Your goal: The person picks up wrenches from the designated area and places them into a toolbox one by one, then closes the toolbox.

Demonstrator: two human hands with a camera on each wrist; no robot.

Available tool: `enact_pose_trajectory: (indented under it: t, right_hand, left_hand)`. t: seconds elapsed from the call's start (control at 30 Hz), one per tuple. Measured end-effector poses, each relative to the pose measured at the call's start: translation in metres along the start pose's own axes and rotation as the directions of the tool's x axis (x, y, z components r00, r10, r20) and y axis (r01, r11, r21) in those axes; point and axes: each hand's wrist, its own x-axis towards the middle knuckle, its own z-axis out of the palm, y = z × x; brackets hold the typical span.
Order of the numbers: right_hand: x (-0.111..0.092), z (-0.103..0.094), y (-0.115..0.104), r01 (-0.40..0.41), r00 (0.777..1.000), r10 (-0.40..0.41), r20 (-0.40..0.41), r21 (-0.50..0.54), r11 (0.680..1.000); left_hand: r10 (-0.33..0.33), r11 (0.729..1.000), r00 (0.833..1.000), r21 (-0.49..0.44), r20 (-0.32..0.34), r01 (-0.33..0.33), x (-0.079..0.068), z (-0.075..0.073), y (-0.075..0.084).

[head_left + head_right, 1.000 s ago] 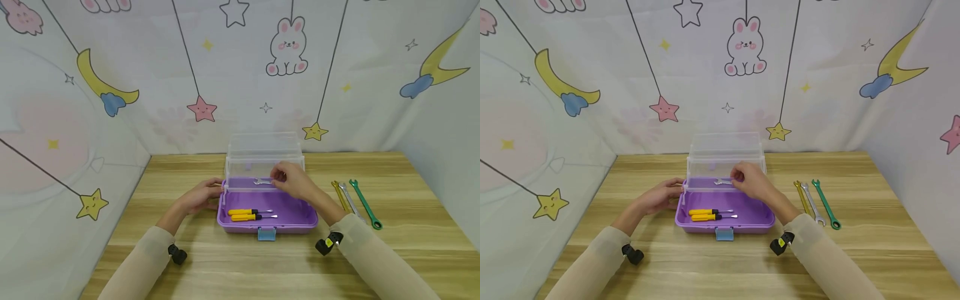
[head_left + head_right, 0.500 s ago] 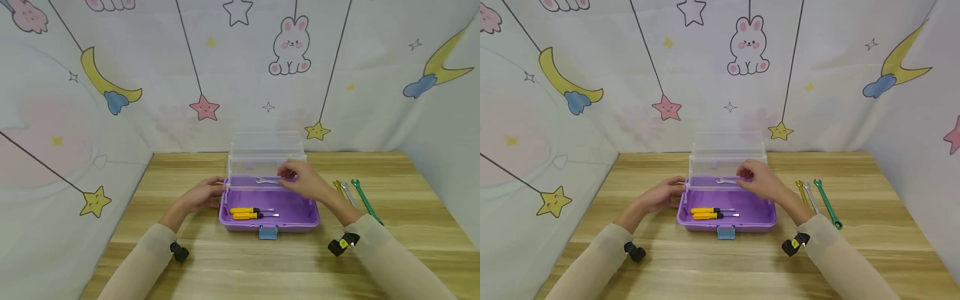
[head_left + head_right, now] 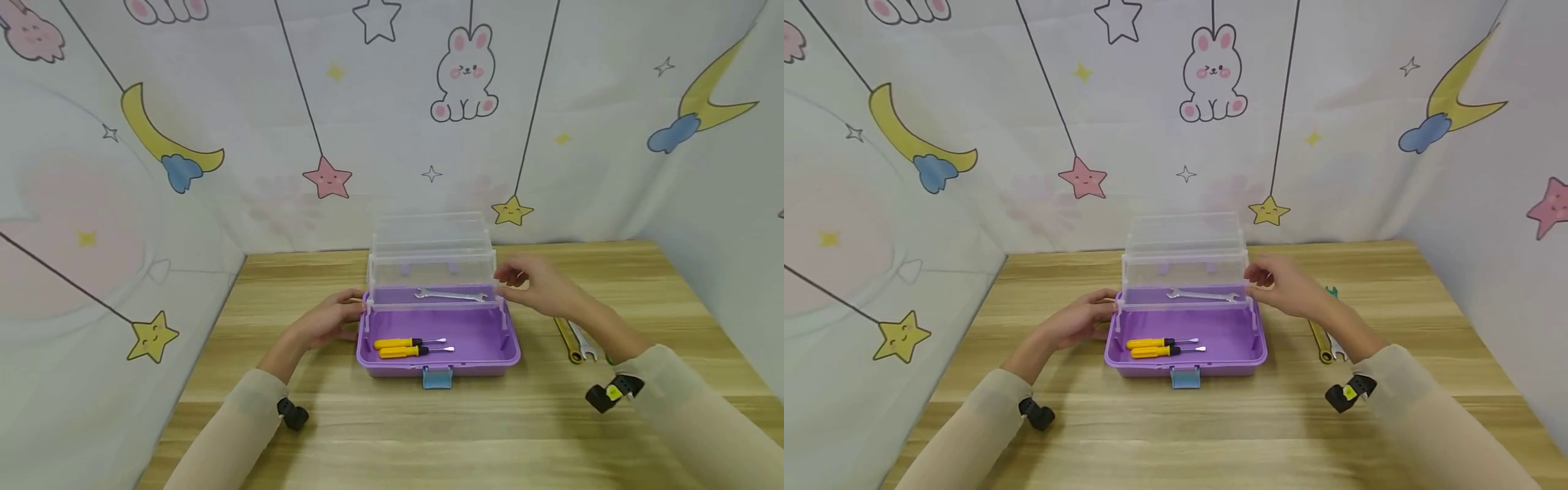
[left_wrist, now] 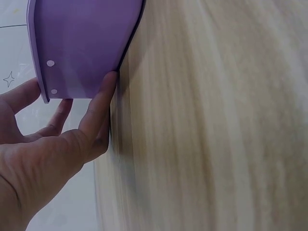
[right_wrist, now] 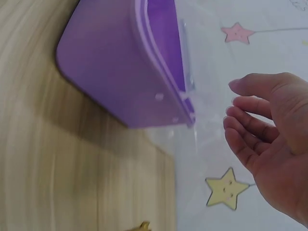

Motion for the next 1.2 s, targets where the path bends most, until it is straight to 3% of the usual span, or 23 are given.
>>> enact_pose_trajectory:
  t: [0.23, 0.57, 0.93, 1.2]
  right_hand:
    - [-0.022, -0.005, 0.034, -0.064, 0.998, 0.064, -0.025, -0.023, 0.998]
    - [-0.058, -0.009, 0.072, -0.22, 0.976, 0.219, -0.018, -0.048, 0.974]
    - [-0.083, 0.002, 0.092, -0.286, 0.958, 0.285, -0.024, -0.053, 0.957]
    - [-0.085, 0.009, 0.09, -0.298, 0.954, 0.293, -0.067, -0.089, 0.95]
  left_hand:
    - [-0.026, 1.0, 0.999, -0.012, -0.031, 0.026, -0.002, -0.002, -0.005]
    - [-0.019, 1.0, 1.0, -0.012, -0.003, 0.019, -0.001, -0.001, -0.003]
    - [-0.005, 1.0, 1.0, -0.004, 0.017, 0.005, 0.0, -0.002, -0.001]
    - [-0.017, 1.0, 0.999, -0.018, 0.031, 0.018, 0.002, -0.004, 0.001]
